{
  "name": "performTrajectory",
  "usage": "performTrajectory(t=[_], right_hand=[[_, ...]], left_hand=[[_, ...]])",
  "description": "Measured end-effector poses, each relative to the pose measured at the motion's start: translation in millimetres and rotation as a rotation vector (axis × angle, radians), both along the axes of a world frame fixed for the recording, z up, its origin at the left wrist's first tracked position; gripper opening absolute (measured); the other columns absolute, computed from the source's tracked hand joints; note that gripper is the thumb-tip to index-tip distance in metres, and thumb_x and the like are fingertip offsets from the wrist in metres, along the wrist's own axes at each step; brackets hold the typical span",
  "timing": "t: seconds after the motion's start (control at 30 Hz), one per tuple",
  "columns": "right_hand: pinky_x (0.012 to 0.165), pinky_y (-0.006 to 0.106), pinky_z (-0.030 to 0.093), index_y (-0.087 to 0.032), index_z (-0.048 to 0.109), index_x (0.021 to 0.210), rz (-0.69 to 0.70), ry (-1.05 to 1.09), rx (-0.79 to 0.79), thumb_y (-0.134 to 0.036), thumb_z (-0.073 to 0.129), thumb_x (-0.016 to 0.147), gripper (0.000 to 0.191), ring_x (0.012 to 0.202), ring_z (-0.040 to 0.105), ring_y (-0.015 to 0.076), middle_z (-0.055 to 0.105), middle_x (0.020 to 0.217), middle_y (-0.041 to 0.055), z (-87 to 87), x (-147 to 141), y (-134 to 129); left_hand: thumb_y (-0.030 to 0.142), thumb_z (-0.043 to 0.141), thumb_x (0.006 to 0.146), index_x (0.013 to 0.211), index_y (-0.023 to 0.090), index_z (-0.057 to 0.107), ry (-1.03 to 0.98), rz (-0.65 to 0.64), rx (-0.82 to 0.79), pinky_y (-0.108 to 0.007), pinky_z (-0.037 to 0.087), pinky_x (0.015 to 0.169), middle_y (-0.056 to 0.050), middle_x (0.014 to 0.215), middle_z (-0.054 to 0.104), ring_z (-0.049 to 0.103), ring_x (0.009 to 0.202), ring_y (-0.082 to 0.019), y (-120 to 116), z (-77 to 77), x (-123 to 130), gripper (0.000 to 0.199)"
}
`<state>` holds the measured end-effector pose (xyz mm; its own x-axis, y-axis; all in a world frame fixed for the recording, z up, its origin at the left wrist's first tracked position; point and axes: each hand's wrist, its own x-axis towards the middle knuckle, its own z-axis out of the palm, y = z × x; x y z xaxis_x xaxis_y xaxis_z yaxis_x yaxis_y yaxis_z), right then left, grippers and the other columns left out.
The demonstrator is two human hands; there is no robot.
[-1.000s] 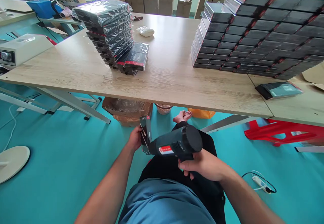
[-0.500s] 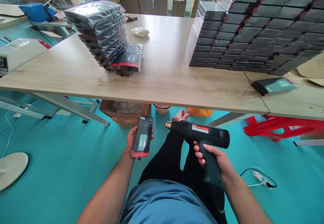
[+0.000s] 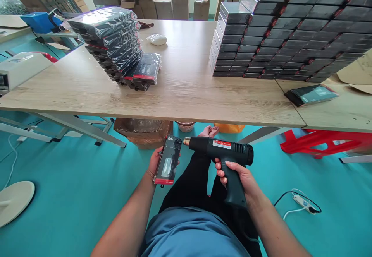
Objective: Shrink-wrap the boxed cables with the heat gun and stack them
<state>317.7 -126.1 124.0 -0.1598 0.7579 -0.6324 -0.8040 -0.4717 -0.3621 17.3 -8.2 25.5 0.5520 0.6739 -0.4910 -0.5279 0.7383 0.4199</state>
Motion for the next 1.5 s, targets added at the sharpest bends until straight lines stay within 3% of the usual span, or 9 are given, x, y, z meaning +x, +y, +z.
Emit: performTrajectory(t=[0.37, 0.57, 0.73, 0.9, 0.97, 1.1, 1.27, 1.4, 1.5], right_hand=[[0.050, 0.017, 0.055, -0.009, 0.077, 0.097, 0.044, -0.084, 0.025, -0.021, 0.079, 0.074, 0.026, 0.063, 0.064, 0.0112, 0.071, 0.081, 0.0056, 8.8, -12.6, 15.7], [0.049, 0.025, 0.052, -0.013, 0.075, 0.103, 0.481, -0.377, 0.296, -0.028, 0.081, 0.076, 0.031, 0.063, 0.066, 0.0164, 0.073, 0.083, 0.0071, 29.4, -24.4, 15.9], [0.055, 0.028, 0.052, -0.015, 0.072, 0.099, 0.378, -0.640, 0.367, -0.034, 0.078, 0.078, 0.028, 0.065, 0.063, 0.0163, 0.070, 0.078, 0.0037, 45.9, -33.7, 28.4], [0.053, 0.029, 0.051, -0.015, 0.070, 0.080, 0.839, -0.506, 0.420, -0.030, 0.082, 0.072, 0.021, 0.062, 0.063, 0.0173, 0.066, 0.073, 0.0030, 54.7, -39.1, 20.1], [0.054, 0.029, 0.052, -0.015, 0.070, 0.081, 0.759, -0.566, 0.425, -0.032, 0.080, 0.074, 0.021, 0.064, 0.063, 0.0173, 0.066, 0.073, 0.0027, 54.4, -41.0, 21.8], [0.055, 0.029, 0.052, -0.016, 0.071, 0.095, 0.391, -0.700, 0.377, -0.037, 0.077, 0.077, 0.028, 0.064, 0.061, 0.0167, 0.067, 0.074, 0.0021, 52.2, -42.1, 35.2], [0.052, 0.030, 0.051, -0.016, 0.072, 0.088, 0.617, -0.579, 0.406, -0.036, 0.082, 0.073, 0.027, 0.063, 0.063, 0.0183, 0.069, 0.077, 0.0043, 49.2, -29.6, 30.9], [0.055, 0.030, 0.052, -0.016, 0.071, 0.093, 0.431, -0.728, 0.325, -0.037, 0.078, 0.077, 0.027, 0.060, 0.059, 0.0166, 0.066, 0.066, 0.0008, 45.6, -27.3, 24.7], [0.053, 0.030, 0.051, -0.016, 0.071, 0.089, 0.498, -0.635, 0.308, -0.037, 0.080, 0.073, 0.028, 0.058, 0.060, 0.0163, 0.067, 0.070, 0.0023, 46.1, -39.7, 21.0]], left_hand=[[0.047, 0.052, 0.090, 0.115, 0.005, 0.072, 0.086, -0.039, -0.015, -0.040, 0.059, 0.065, -0.022, 0.100, 0.078, 0.075, 0.075, -0.033, -1.6, 10.4, 2.3, 0.052], [0.033, 0.051, 0.094, 0.101, 0.011, 0.074, 0.221, 0.168, -0.173, -0.036, 0.060, 0.062, -0.011, 0.078, 0.078, 0.074, 0.065, -0.025, 1.8, 15.0, 7.3, 0.032], [0.044, 0.049, 0.096, 0.115, 0.008, 0.072, 0.173, 0.126, -0.155, -0.040, 0.061, 0.067, -0.015, 0.088, 0.079, 0.076, 0.074, -0.030, 4.4, 13.9, 6.4, 0.046], [0.039, 0.049, 0.098, 0.122, 0.010, 0.071, 0.159, 0.207, -0.139, -0.040, 0.062, 0.077, -0.013, 0.090, 0.079, 0.078, 0.081, -0.028, 5.6, 12.9, 6.4, 0.044], [0.040, 0.049, 0.097, 0.122, 0.011, 0.071, 0.167, 0.206, -0.141, -0.040, 0.062, 0.076, -0.013, 0.091, 0.080, 0.077, 0.080, -0.029, 4.8, 13.1, 5.7, 0.044], [0.042, 0.047, 0.098, 0.119, 0.008, 0.072, 0.161, 0.166, -0.147, -0.040, 0.062, 0.073, -0.017, 0.097, 0.079, 0.077, 0.082, -0.030, 3.4, 10.7, 1.4, 0.047], [0.036, 0.055, 0.094, 0.116, 0.011, 0.072, 0.172, 0.252, -0.148, -0.041, 0.062, 0.076, -0.012, 0.090, 0.079, 0.077, 0.081, -0.029, 6.6, 4.8, -5.1, 0.038], [0.040, 0.056, 0.093, 0.114, 0.009, 0.073, 0.122, 0.215, -0.130, -0.043, 0.062, 0.077, -0.015, 0.092, 0.079, 0.077, 0.084, -0.031, 6.5, 5.9, -4.6, 0.041], [0.035, 0.056, 0.092, 0.104, 0.011, 0.074, 0.143, 0.263, -0.130, -0.041, 0.062, 0.076, -0.013, 0.090, 0.079, 0.077, 0.081, -0.029, 5.7, 7.8, -0.7, 0.032]])
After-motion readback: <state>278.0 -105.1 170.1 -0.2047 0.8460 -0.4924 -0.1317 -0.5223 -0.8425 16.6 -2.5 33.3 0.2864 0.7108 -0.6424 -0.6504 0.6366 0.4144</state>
